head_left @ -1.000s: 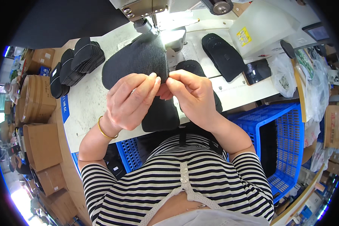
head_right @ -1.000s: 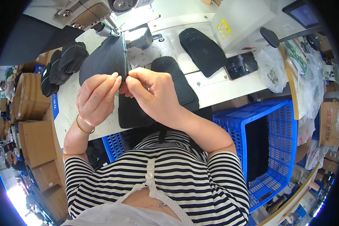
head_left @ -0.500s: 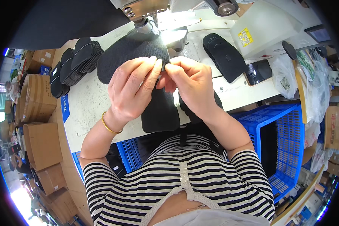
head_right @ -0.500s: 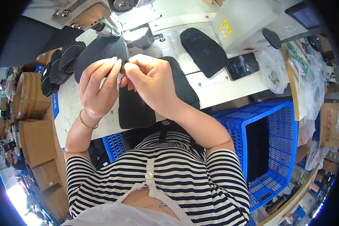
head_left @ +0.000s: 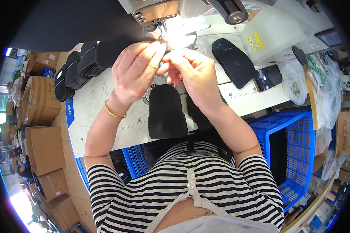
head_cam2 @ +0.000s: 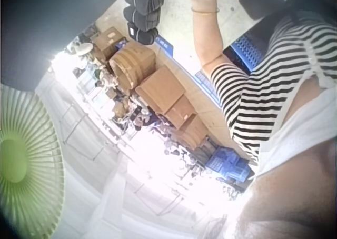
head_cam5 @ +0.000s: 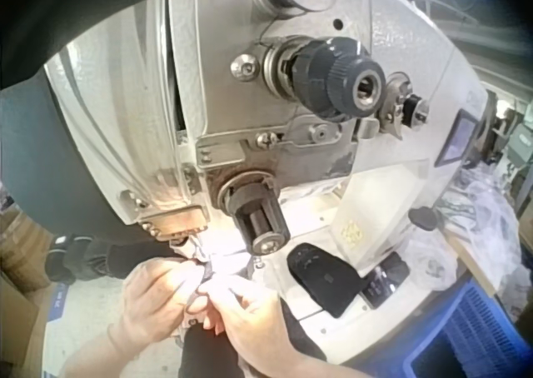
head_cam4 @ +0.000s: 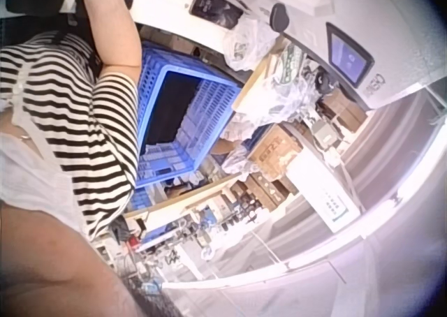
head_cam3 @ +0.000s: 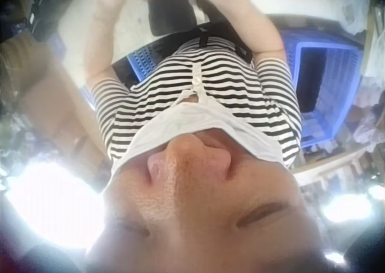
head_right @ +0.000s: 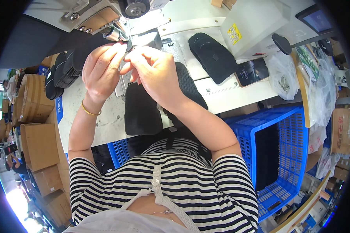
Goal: The person threads a sewing machine, then repeatedly aligns and stitches fabric shoe pieces together along the edges using the sewing machine.
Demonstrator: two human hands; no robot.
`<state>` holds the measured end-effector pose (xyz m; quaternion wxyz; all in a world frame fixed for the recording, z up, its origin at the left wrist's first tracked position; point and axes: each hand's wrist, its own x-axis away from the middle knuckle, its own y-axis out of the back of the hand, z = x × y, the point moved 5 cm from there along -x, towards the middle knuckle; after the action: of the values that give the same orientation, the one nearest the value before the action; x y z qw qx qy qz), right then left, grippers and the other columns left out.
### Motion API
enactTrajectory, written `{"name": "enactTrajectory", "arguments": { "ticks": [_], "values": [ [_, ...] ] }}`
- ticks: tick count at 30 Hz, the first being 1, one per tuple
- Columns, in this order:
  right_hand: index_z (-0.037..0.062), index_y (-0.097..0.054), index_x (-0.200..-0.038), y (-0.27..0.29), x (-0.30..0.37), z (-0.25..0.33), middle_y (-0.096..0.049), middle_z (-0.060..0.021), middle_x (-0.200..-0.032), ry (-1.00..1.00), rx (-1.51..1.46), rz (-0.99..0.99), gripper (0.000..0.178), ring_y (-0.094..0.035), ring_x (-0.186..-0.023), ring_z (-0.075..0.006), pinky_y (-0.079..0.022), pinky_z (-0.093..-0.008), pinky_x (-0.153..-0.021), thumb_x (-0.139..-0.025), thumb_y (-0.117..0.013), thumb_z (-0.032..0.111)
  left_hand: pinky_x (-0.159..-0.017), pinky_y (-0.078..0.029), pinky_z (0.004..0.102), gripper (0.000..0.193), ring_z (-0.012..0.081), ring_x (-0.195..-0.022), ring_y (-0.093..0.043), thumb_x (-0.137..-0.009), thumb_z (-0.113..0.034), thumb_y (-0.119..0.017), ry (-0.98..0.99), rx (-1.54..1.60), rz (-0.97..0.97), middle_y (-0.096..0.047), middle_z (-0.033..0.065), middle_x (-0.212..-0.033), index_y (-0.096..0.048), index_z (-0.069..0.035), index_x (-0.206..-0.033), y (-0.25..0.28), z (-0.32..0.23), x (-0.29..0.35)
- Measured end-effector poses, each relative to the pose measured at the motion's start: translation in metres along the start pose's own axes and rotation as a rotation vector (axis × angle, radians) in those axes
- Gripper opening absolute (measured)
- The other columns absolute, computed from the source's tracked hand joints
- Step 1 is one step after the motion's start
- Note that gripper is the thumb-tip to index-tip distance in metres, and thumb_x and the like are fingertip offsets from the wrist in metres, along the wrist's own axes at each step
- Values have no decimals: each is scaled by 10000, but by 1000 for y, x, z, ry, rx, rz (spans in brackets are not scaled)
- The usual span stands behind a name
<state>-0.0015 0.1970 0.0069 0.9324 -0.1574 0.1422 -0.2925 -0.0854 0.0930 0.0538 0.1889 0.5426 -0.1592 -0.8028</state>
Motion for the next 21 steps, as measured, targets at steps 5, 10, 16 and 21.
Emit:
{"name": "enactTrajectory", "arguments": {
  "ticks": [5,10,16,21],
  "values": [
    [-18,-695,-917,5,6,-5,-724,-83,-771,-8,13,38,187,-579,-580,-53,-457,-195,-525,-951,-574,121,-705,-552,340,364,244,-881,-648,-592,-44,-683,-6,-34,6,-668,95,-950,-704,39,-946,-4,2,-2],
    [-16,-697,-933,5,9,-6,-727,-85,-780,-11,46,54,189,-581,-590,-53,-455,-194,-529,-955,-570,123,-705,-550,336,355,244,-867,-642,-604,-44,-669,30,-46,-3,-648,92,-938,-699,41,-947,-6,2,-3],
    [-5,-701,-934,2,10,-10,-716,-70,-763,-75,38,65,172,-582,-592,-57,-454,-193,-529,-949,-576,111,-658,-533,328,394,233,-814,-622,-565,-81,-678,76,-82,39,-626,82,-910,-684,36,-942,-7,-3,-7],
    [-8,-700,-931,1,10,-7,-692,-61,-724,-74,57,60,163,-582,-588,-69,-460,-209,-530,-945,-585,106,-642,-519,330,432,232,-787,-609,-565,-89,-686,184,-38,115,-614,83,-929,-673,23,-983,-8,-5,-8]
  ]
}}
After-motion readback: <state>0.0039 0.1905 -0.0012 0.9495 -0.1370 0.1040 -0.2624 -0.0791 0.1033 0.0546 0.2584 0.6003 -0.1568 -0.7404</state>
